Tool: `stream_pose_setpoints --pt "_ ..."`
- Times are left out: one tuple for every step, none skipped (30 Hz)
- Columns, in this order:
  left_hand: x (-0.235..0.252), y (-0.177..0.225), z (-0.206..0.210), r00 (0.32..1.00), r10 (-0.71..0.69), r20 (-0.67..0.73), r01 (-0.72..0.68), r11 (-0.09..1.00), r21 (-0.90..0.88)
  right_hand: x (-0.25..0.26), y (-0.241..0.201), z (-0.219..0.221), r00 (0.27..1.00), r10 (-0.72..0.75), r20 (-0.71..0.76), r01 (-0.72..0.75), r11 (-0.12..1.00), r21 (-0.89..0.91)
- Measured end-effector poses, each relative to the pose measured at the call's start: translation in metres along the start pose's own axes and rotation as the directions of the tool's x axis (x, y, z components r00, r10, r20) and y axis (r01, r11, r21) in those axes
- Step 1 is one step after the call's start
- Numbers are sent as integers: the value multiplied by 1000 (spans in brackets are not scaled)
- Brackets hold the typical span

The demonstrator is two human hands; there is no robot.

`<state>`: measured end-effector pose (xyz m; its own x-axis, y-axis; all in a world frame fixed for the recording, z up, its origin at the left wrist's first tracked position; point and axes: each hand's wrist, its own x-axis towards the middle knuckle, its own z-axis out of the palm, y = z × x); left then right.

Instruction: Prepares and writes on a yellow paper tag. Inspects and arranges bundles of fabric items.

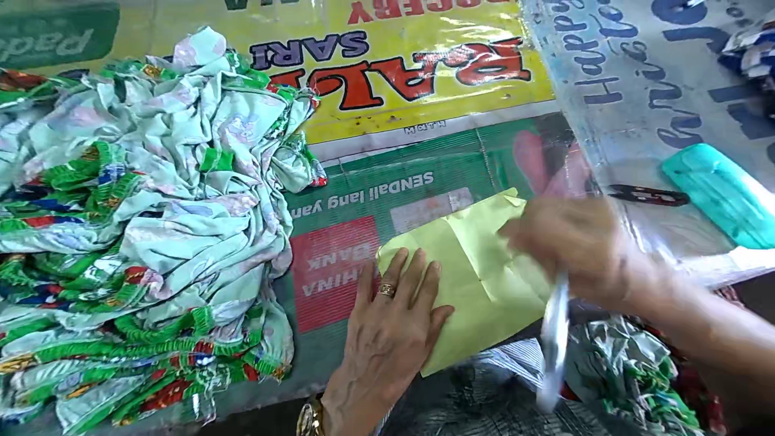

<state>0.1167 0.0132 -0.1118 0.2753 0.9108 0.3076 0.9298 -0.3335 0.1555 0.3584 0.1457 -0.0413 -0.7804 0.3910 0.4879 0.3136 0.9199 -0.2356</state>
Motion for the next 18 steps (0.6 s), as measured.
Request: stream_pose_setpoints --pt "0 -1 1 1000 3 -10 -3 1000 -7 -12 -17 11 999 -20 33 20 1000 -13" --pt "0 -1 2 1000 9 -20 -9 1000 -13 -22 -32 22 996 -34 84 36 999 -30" --pt "0 -1 2 1000 15 -25 -15 1000 -11 -30 -43 33 990 -47 134 53 998 -42" --pt "0 -1 2 1000 19 -20 -19 1000 1 -37 -50 43 984 -53 169 63 997 -51" --pt "-1 -1 2 1000 20 -8 -20 1000 7 -43 -53 51 981 -46 190 60 996 -65" --pt "-1 -1 1 1000 22 -3 -22 1000 13 -48 -54 55 977 -26 212 45 996 -83" --pt "-2 -1 2 1000 26 -5 -26 999 20 -51 -53 55 973 5 229 21 994 -110" --pt "-2 -2 2 1000 29 -8 -28 999 26 -53 -50 52 970 45 238 -9 989 -148" --pt "-2 -2 3 999 32 -14 -32 999 32 -55 -46 46 964 96 247 -49 981 -188" --pt "-3 -3 3 999 32 -14 -31 999 40 -57 -40 40 957 149 247 -93 970 -225" --pt "-3 -3 3 1000 29 -8 -28 999 45 -59 -32 34 951 192 243 -129 959 -251" --pt "-2 -3 3 1000 25 -4 -24 998 50 -63 -24 28 944 223 242 -157 951 -265" --pt "-2 -3 2 1000 21 -5 -20 999 49 -66 -16 22 940 244 239 -175 945 -276" --pt "-3 -3 2 1000 22 -19 -22 999 35 -68 -10 17 936 259 240 -187 940 -287" --pt "-4 -3 1 998 39 -49 -39 999 -1 -70 -6 15 935 264 236 -188 936 -298" --pt "-7 -4 -1 992 76 -97 -82 995 -52 -71 -5 14 936 264 232 -190 935 -298" --pt "-12 -4 -5 982 130 -140 -146 982 -116 -72 -5 14 935 269 232 -197 936 -292" --pt "-17 -2 -10 970 187 -156 -212 963 -165 -73 -5 15 934 272 233 -203 937 -283"
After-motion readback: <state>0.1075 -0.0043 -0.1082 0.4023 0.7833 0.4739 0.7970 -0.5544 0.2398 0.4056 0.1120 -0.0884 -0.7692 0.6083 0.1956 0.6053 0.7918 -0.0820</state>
